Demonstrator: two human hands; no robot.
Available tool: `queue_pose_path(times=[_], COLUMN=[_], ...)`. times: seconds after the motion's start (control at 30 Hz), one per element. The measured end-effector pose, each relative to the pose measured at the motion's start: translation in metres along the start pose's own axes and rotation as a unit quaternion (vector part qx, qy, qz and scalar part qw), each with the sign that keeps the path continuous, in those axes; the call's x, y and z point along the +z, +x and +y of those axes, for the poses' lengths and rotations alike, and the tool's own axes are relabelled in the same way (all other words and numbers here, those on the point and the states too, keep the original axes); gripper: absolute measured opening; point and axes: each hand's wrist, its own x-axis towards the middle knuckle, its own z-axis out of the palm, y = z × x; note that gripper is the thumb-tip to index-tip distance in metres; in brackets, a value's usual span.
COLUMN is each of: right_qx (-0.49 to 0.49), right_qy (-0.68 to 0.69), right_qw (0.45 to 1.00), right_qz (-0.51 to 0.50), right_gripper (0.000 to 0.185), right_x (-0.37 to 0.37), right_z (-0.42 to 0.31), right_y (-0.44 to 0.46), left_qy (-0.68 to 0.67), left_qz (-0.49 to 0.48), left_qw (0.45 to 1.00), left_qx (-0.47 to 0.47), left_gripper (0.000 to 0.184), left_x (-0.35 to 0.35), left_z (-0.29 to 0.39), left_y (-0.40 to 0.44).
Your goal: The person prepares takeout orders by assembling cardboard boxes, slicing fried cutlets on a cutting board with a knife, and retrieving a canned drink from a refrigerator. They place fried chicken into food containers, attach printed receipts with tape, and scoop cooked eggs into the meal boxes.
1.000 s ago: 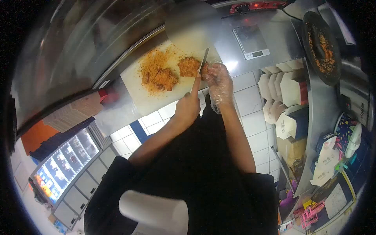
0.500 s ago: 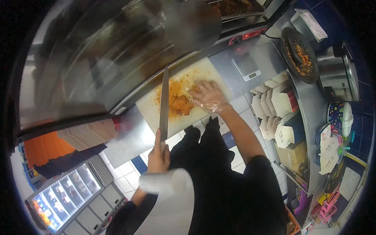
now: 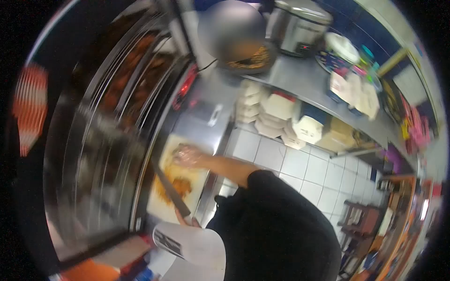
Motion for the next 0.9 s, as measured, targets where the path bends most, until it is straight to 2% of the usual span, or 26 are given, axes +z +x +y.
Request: queue_pose_path(times=[0.03,0.07,0.1,0.13,0.17,0.2,0.23,0.27,0.3,0.37,0.4,0.43,0.47,0.53,0.57,0.6,0.63,0.67,0.7,0.77,0.8,0.83,0.87,0.9], right_qx=[0.106,0.19,0.198,0.302,0.372,0.37,0.295,0.219,0.206,0.225,0.22,0.245,0.328,0.371,0.359,0.344,0.332,0.4,0.401,0.579,0.513,0.492,0.459,0.468], right_qy=[0.122,0.25,0.253,0.492,0.693,0.698,0.77,0.831,0.819,0.795,0.727,0.56,0.53,0.338,0.153,-0.048,-0.121,0.08,0.078,0.24,-0.059,-0.117,-0.17,-0.251], right_qw=[0.985,0.937,0.932,0.805,0.611,0.605,0.555,0.497,0.501,0.495,0.534,0.669,0.629,0.684,0.764,0.812,0.823,0.804,0.807,0.714,0.802,0.813,0.827,0.812], right_qz=[0.063,0.152,0.17,0.14,0.094,0.1,0.111,0.119,0.188,0.269,0.372,0.423,0.464,0.529,0.514,0.47,0.445,0.434,0.426,0.312,0.3,0.289,0.277,0.243], right_gripper=[0.037,0.042,0.042,0.042,0.044,0.044,0.043,0.043,0.043,0.045,0.046,0.054,0.052,0.043,0.037,0.032,0.026,0.024,0.024,0.033,0.044,0.049,0.053,0.047], right_x=[-0.011,-0.023,-0.039,-0.058,-0.078,-0.103,-0.134,-0.164,-0.197,-0.275,-0.31,-0.355,-0.373,-0.413,-0.429,-0.439,-0.446,-0.456,-0.466,-0.481,-0.476,-0.472,-0.47,-0.473], right_z=[-0.002,-0.005,-0.001,0.001,0.008,0.02,0.035,0.053,0.072,0.13,0.162,0.175,0.234,0.319,0.358,0.396,0.419,0.421,0.42,0.413,0.408,0.42,0.442,0.444], right_y=[0.007,0.013,0.015,0.02,0.016,0.003,-0.017,-0.042,-0.071,-0.145,-0.183,-0.238,-0.284,-0.385,-0.434,-0.48,-0.51,-0.525,-0.528,-0.52,-0.519,-0.532,-0.547,-0.541], left_qy=[-0.012,-0.026,-0.04,-0.03,-0.025,-0.02,-0.015,-0.032,-0.047,-0.02,0.042,0.004,-0.034,-0.111,-0.175,-0.125,-0.102,-0.114,-0.127,-0.13,-0.084,-0.035,0.016,0.036], left_qz=[0.007,-0.002,-0.008,-0.017,-0.002,0.003,0.009,-0.012,-0.032,-0.039,0.006,-0.013,-0.028,-0.011,-0.008,-0.001,-0.002,-0.006,-0.01,-0.012,-0.001,0.016,0.012,0.01], left_qw=[1.0,1.0,0.999,0.999,0.998,0.997,0.995,0.999,0.998,0.997,0.997,1.0,0.999,0.992,0.984,0.991,0.993,0.992,0.991,0.99,0.996,0.999,1.0,0.998], left_qx=[-0.02,-0.013,-0.012,-0.003,0.05,0.074,0.098,0.036,-0.028,-0.067,0.058,0.016,-0.028,-0.05,-0.044,-0.041,-0.052,-0.051,-0.049,-0.054,-0.013,0.024,0.003,-0.042], left_gripper=[0.078,0.078,0.078,0.078,0.078,0.078,0.077,0.077,0.077,0.077,0.077,0.077,0.078,0.077,0.077,0.077,0.076,0.076,0.075,0.074,0.074,0.074,0.073,0.072], left_x=[0.011,0.021,0.03,0.036,0.052,0.065,0.079,0.089,0.1,0.122,0.13,0.132,0.133,0.145,0.148,0.152,0.154,0.157,0.162,0.172,0.177,0.176,0.173,0.175], left_z=[0.003,0.007,0.005,-0.004,-0.018,-0.009,0.0,0.023,0.04,0.019,0.008,0.022,0.039,0.065,0.065,0.07,0.072,0.076,0.081,0.081,0.065,0.057,0.063,0.077], left_y=[0.002,0.007,0.009,0.019,0.028,0.032,0.036,0.033,0.031,0.039,0.043,0.037,0.031,0.025,0.024,0.023,0.023,0.023,0.024,0.031,0.038,0.037,0.033,0.035])
